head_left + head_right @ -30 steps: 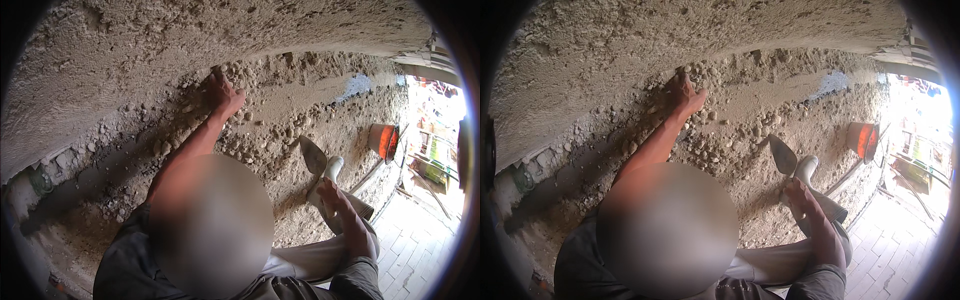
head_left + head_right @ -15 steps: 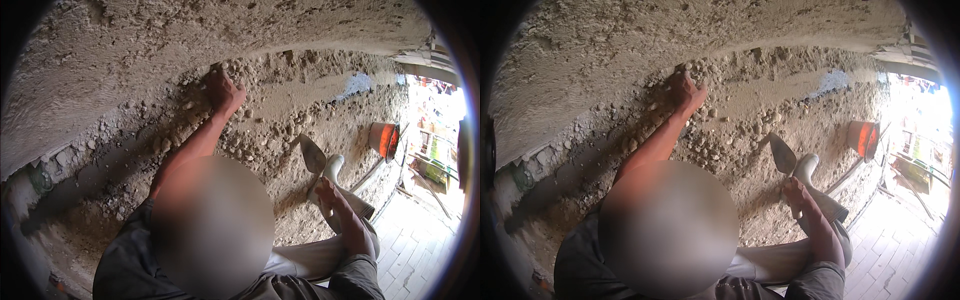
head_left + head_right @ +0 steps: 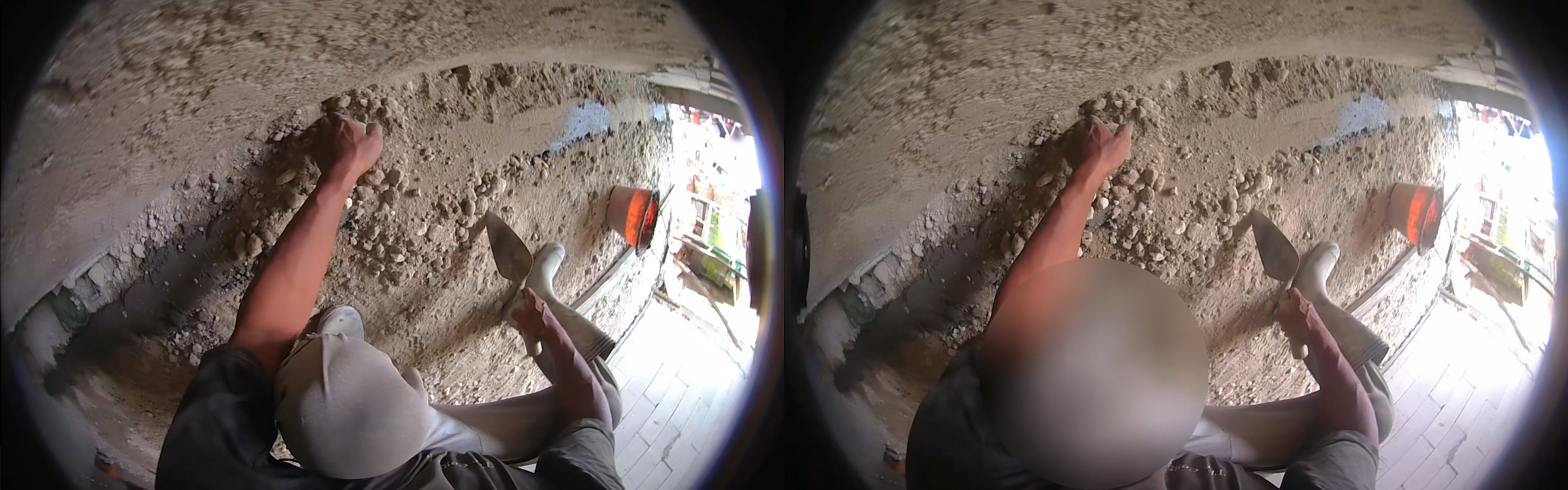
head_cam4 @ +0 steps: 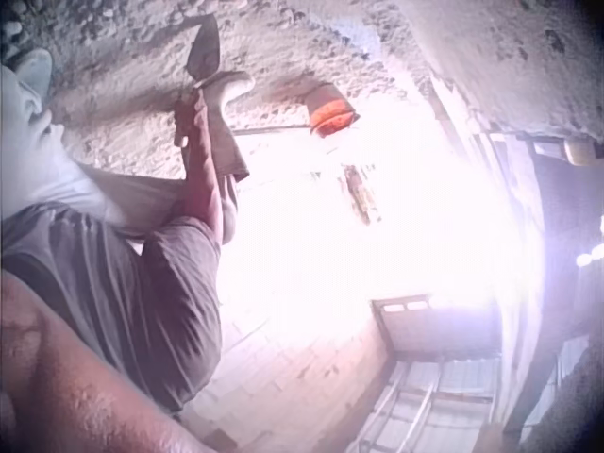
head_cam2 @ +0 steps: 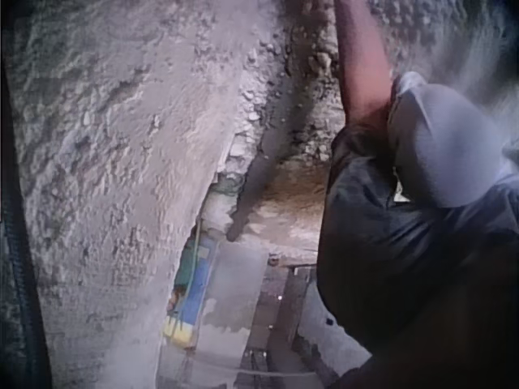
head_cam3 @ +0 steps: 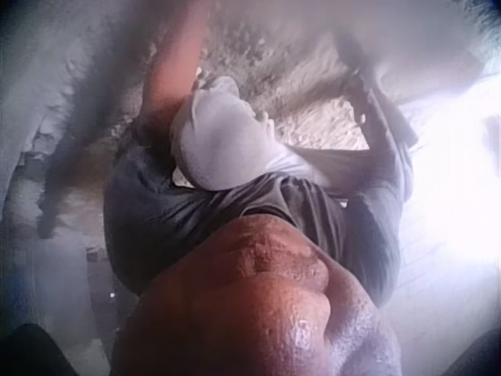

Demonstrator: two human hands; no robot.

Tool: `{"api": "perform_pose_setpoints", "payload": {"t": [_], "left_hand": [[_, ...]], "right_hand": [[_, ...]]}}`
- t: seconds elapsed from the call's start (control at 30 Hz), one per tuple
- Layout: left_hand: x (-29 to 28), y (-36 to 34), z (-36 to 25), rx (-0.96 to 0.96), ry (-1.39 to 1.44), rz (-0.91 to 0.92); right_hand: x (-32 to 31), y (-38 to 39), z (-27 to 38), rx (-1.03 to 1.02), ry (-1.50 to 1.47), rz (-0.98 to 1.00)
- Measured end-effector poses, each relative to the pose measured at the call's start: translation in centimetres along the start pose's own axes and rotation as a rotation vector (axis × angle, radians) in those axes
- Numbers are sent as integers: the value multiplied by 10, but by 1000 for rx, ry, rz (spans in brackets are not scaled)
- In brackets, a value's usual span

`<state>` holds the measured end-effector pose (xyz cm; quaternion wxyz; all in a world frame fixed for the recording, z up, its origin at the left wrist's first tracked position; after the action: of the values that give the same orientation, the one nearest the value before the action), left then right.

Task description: The person uses a trowel to scrape and level a wet concrete floor, removing excess material and smoothing the surface. They then scoop the excess concrete into a bucket and mix it with a trowel.

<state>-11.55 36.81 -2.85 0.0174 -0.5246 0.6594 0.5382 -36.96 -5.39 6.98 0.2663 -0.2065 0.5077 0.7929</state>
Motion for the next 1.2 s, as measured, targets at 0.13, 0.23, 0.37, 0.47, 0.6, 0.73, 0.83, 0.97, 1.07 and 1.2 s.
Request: {"api": "perform_pose_setpoints", "payload": {"t": [0.13,0.23,0.37,0.47,0.6,0.73,0.83,0.97,1.07,1.2], "left_hand": [[11,-9,-1,-6,-117,-486],[16,-19,11,6,-112,-475],[13,-18,-1,-34,-33,-358],[-1,-25,13,-84,159,-419],[-4,-31,24,-35,267,-548],[-25,6,-20,-130,-35,-155],[-10,-8,-5,-121,17,-294],[4,-26,5,101,230,-531],[5,-18,-13,92,166,-562],[19,-39,20,150,172,-670]], "right_hand": [[5,-4,-16,174,-88,104],[5,-5,-17,213,-106,87],[16,10,-32,490,-262,106],[16,7,-29,586,-356,116],[25,6,-47,277,-246,19],[23,12,-29,-34,58,44],[16,7,-32,62,-41,36],[18,3,-30,-1,98,63],[22,13,-27,-7,109,48],[-10,-5,-9,352,-224,43]]}}
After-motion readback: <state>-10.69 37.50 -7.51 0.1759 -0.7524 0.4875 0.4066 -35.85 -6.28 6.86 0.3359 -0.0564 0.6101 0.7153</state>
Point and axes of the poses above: each hand's wrist, its own y-axis away from the middle knuckle, its own x-axis out of the palm, z = x × y, the point moved 7 cm from there along -y, towards the middle knuckle, and after that the axes turned 5 degrees about z, right-handed, at the moved point
